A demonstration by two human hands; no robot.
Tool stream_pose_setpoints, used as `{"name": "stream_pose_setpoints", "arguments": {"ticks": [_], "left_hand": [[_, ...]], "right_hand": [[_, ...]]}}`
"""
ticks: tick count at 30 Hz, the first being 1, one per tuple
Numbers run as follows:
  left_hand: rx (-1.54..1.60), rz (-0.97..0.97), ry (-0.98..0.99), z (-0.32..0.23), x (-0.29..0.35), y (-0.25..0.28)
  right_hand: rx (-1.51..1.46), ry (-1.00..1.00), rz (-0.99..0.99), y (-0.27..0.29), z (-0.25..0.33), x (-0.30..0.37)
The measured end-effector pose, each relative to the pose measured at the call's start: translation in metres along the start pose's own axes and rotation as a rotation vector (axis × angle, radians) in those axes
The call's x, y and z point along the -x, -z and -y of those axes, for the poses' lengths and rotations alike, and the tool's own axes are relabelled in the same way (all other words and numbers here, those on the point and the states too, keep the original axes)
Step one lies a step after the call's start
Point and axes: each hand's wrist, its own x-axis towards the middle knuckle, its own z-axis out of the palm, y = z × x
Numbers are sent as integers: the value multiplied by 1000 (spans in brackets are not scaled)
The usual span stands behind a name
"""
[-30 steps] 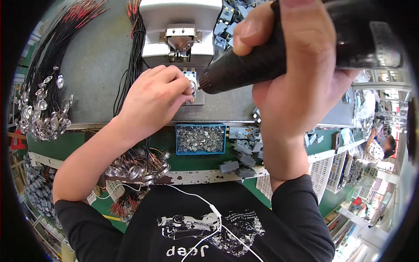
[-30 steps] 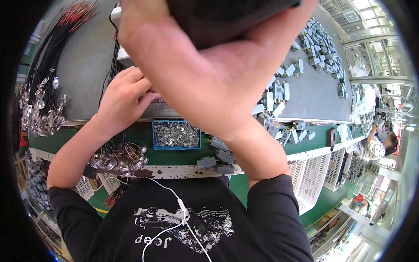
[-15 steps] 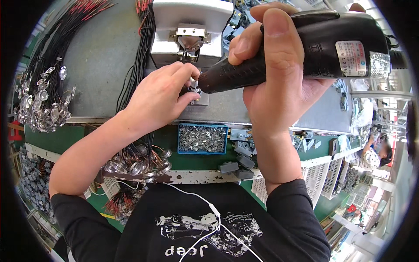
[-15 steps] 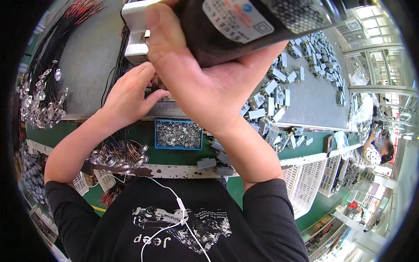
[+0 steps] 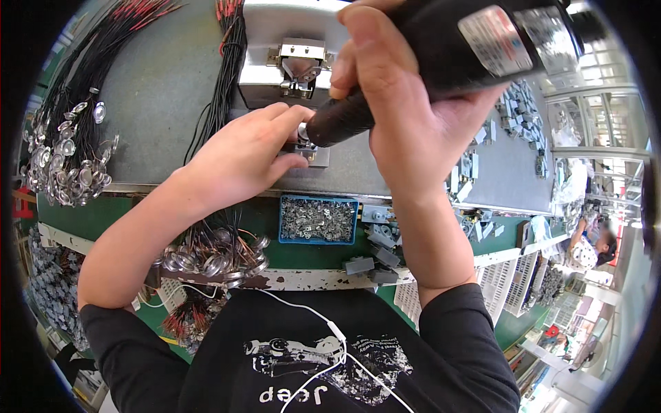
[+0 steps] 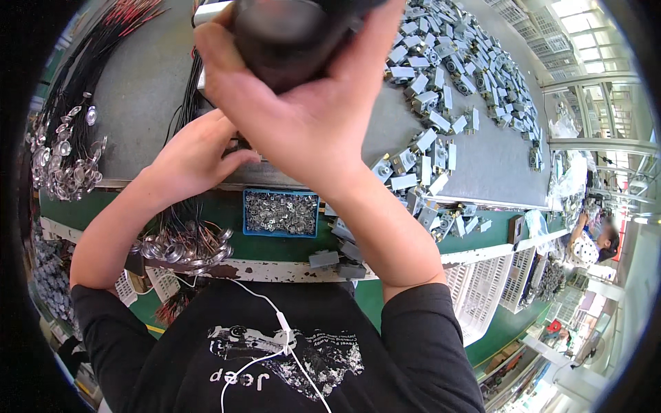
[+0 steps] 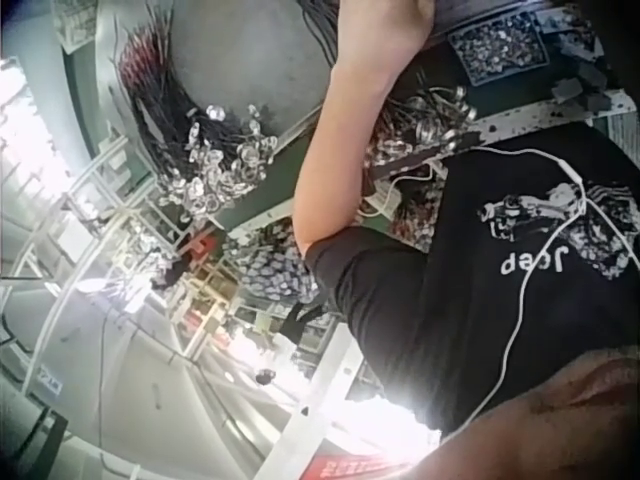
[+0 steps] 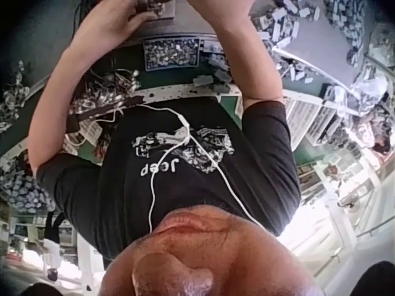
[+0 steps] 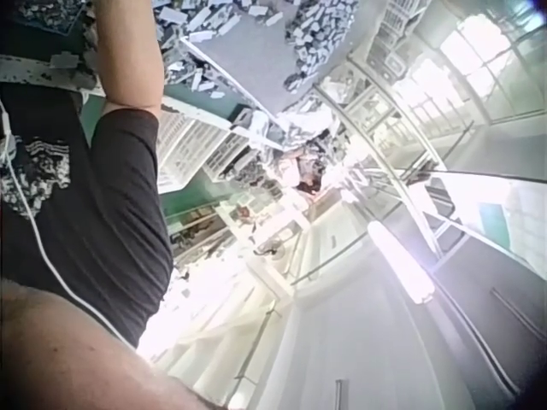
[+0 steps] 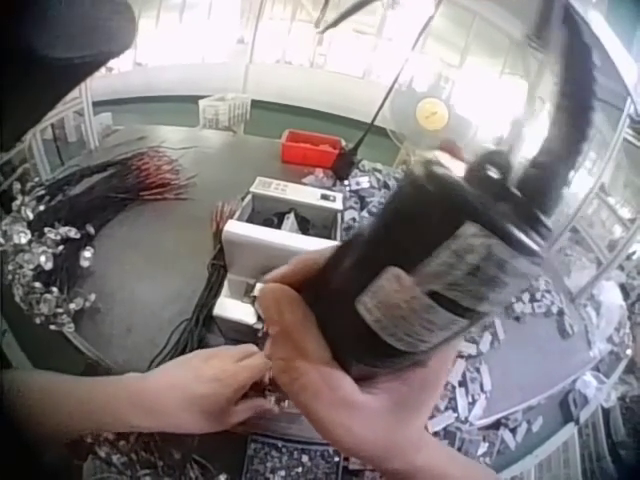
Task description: Assembling electronic components by attaching wires and hardware to a base using a power tool.
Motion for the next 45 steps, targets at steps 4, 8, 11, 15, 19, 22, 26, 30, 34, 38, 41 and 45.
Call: {"name": "stream_pose_setpoints", "arguments": {"ticks": [4,8,11,15,19,22,26,30,34,38,41,45], "left_hand": [[87,60,69,-1,0,0],[82,19,100,9,0,-11],[71,14,105,5,-3,-11],[-22,-66,-2,22,0,-22],[82,21,119,7,-2,-12],[85,-4,90,5,-2,-12],[57,17,110,1,-3,-8],[16,3,103,-1,-3,-7],[36,-9,64,7,-1,-14],[35,-15,65,6,-2,-13],[44,-12,67,7,-2,-13],[73,-7,75,6,-2,-11]], "right_hand": [[-28,275,94,3,-22,-23],[-168,338,189,-3,-14,-20],[-224,-100,65,-7,-3,-9],[-208,4,31,-14,-6,-7],[-134,-214,-28,-9,3,-2],[-143,-268,-91,-3,11,0],[-159,-235,-76,1,11,0],[-175,-185,-63,6,10,0],[-27,-165,-55,-2,3,5],[-127,-203,-87,-3,7,6],[-176,-172,-112,-2,9,6],[-170,-149,-105,0,9,5]]}}
